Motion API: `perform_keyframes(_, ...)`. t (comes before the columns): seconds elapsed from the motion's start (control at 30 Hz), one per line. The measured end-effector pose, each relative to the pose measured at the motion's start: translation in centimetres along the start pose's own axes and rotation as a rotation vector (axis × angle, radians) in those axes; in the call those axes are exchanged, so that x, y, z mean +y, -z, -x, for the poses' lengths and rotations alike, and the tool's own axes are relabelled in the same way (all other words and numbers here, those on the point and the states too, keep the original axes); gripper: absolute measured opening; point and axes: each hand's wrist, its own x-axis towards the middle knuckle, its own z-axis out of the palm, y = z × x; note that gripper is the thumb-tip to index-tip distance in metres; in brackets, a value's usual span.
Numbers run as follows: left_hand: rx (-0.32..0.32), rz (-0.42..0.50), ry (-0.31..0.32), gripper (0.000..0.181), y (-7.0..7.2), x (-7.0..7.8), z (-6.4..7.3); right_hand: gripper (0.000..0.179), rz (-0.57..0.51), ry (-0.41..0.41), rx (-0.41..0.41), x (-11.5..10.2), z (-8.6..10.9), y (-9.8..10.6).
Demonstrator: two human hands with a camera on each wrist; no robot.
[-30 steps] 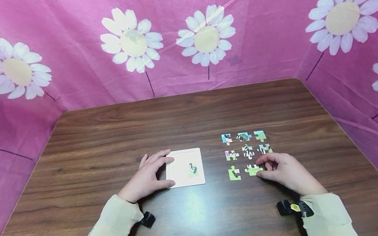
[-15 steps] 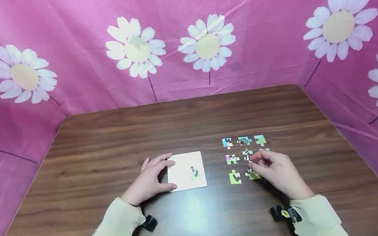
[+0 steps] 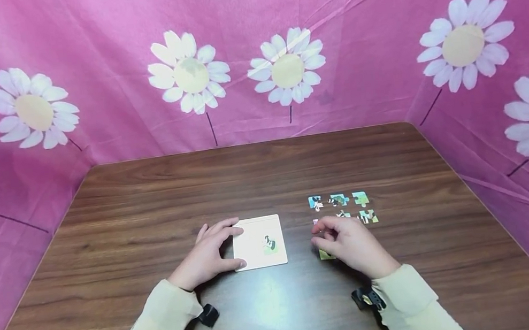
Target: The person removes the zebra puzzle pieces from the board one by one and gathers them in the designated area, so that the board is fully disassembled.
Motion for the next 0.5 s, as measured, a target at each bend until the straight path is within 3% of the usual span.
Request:
perform_keyframes(0.23,0.006,0.000,-0.008,0.065,0.0,-0.1,0.2,0.012,-0.015,-0.020,-0.124,-1.6,-1.3,-1.5)
perform_keyframes(0.5,0.014,0.002,-0.023,0.064,-0.1,-0.1,-0.1,0.013,-0.059,0.000,-0.154,-1.9,-2.0,-2.3)
